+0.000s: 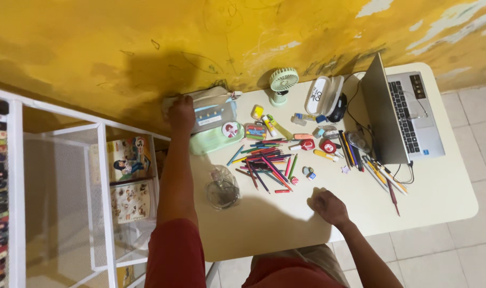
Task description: The person organizes a cluttered desk by sorting various stationery items. They place notebooks into a white wire mesh shelf, put rubber bands into a glass jar, and pack pens, pencils, and other small items into a beige pencil case. The person also moves a small fan and a laptop to clear space on the desk.
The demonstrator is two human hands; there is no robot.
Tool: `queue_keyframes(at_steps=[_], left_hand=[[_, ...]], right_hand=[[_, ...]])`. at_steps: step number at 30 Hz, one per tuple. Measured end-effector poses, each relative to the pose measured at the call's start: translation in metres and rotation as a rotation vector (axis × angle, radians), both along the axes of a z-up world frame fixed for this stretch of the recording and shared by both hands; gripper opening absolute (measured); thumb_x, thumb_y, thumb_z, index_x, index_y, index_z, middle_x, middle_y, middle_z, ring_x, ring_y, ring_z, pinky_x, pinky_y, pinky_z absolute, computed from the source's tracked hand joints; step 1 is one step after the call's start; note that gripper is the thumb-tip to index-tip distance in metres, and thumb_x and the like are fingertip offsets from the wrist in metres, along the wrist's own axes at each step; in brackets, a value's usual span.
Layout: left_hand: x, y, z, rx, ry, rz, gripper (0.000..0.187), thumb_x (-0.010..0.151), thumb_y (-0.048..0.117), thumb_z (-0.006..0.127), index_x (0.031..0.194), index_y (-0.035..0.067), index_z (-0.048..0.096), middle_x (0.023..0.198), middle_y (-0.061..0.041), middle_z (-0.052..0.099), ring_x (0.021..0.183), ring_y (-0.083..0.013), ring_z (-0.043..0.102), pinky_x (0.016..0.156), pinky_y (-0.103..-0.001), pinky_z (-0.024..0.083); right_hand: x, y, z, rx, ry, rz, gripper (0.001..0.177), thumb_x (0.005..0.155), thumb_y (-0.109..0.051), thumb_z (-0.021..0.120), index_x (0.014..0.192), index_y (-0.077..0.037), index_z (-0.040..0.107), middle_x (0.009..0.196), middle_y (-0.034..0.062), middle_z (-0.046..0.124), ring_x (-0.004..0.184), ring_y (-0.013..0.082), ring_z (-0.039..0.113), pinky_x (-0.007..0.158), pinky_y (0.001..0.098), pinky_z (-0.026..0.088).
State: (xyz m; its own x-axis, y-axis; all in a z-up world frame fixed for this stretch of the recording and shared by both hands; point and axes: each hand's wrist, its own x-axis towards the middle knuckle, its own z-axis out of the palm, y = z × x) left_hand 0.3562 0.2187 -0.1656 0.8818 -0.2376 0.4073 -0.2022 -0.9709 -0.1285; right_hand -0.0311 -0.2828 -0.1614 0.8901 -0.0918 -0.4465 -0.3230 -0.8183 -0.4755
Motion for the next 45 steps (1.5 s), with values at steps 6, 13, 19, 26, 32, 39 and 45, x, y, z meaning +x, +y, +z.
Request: queue_keyframes(at_steps=[6, 13, 19, 26, 32, 39, 45], left_hand=[[0.008, -0.001, 0.000, -0.041, -0.039, -0.103, 0.008, 0.091, 0.009, 0.062, 0.097, 0.006, 0.066, 0.088, -0.014, 0.069, 0.067, -0.0298, 0.068, 0.064, -0.040, 0.058], [-0.007, 0.003, 0.047, -0.105, -0.077, -0.186, 0.006, 0.087, 0.002, 0.061, 0.092, 0.006, 0.061, 0.088, -0.014, 0.066, 0.069, -0.0299, 0.067, 0.064, -0.041, 0.057], [-0.033, 0.009, 0.079, -0.117, -0.136, -0.174, 0.010, 0.086, 0.006, 0.065, 0.093, 0.008, 0.060, 0.088, -0.013, 0.062, 0.072, -0.0315, 0.065, 0.063, -0.044, 0.054], [-0.059, 0.022, 0.119, -0.272, -0.072, -0.122, 0.020, 0.086, 0.013, 0.070, 0.102, 0.008, 0.058, 0.094, -0.014, 0.060, 0.079, -0.0365, 0.064, 0.067, -0.049, 0.053], [-0.079, 0.021, 0.168, -0.411, -0.191, -0.105, 0.021, 0.089, 0.015, 0.069, 0.107, 0.011, 0.059, 0.100, -0.013, 0.060, 0.084, -0.0364, 0.064, 0.070, -0.048, 0.054], [-0.112, -0.008, 0.239, -0.474, -0.231, -0.200, 0.019, 0.090, 0.016, 0.072, 0.104, 0.013, 0.059, 0.096, -0.010, 0.061, 0.081, -0.0342, 0.064, 0.067, -0.047, 0.053], [-0.169, -0.075, 0.274, -0.509, -0.122, -0.399, 0.029, 0.084, 0.018, 0.077, 0.106, 0.012, 0.059, 0.098, -0.011, 0.064, 0.086, -0.0345, 0.066, 0.072, -0.046, 0.054]], right_hand=[[-0.003, -0.001, -0.007, 0.023, -0.055, -0.009, 0.028, 0.082, -0.032, 0.075, 0.106, -0.018, 0.072, 0.109, 0.0088, 0.073, 0.099, 0.0287, 0.073, 0.086, 0.0407, 0.059], [0.001, 0.005, -0.001, -0.008, 0.015, -0.045, 0.028, 0.084, -0.033, 0.074, 0.106, -0.017, 0.073, 0.111, 0.0084, 0.074, 0.102, 0.0280, 0.073, 0.090, 0.0403, 0.058], [0.002, 0.005, 0.000, -0.064, 0.016, 0.000, 0.029, 0.088, -0.036, 0.069, 0.108, -0.015, 0.073, 0.115, 0.0113, 0.072, 0.106, 0.0323, 0.070, 0.093, 0.0427, 0.056], [-0.001, 0.007, 0.007, -0.049, -0.041, 0.023, 0.030, 0.087, -0.036, 0.067, 0.107, -0.014, 0.073, 0.116, 0.0117, 0.072, 0.106, 0.0330, 0.070, 0.092, 0.0433, 0.056], [-0.004, 0.007, 0.011, -0.041, -0.062, 0.062, 0.030, 0.087, -0.036, 0.067, 0.106, -0.014, 0.075, 0.115, 0.0124, 0.071, 0.106, 0.0331, 0.070, 0.092, 0.0435, 0.056], [-0.005, 0.019, 0.023, 0.131, -0.144, -0.048, 0.027, 0.089, -0.025, 0.072, 0.113, -0.012, 0.072, 0.104, 0.0102, 0.077, 0.089, 0.0234, 0.075, 0.083, 0.0368, 0.060], [0.021, 0.058, 0.130, 0.604, -0.728, -0.143, 0.012, 0.105, -0.014, 0.069, 0.113, -0.005, 0.068, 0.120, 0.0099, 0.074, 0.102, 0.0167, 0.069, 0.091, 0.0344, 0.057]])
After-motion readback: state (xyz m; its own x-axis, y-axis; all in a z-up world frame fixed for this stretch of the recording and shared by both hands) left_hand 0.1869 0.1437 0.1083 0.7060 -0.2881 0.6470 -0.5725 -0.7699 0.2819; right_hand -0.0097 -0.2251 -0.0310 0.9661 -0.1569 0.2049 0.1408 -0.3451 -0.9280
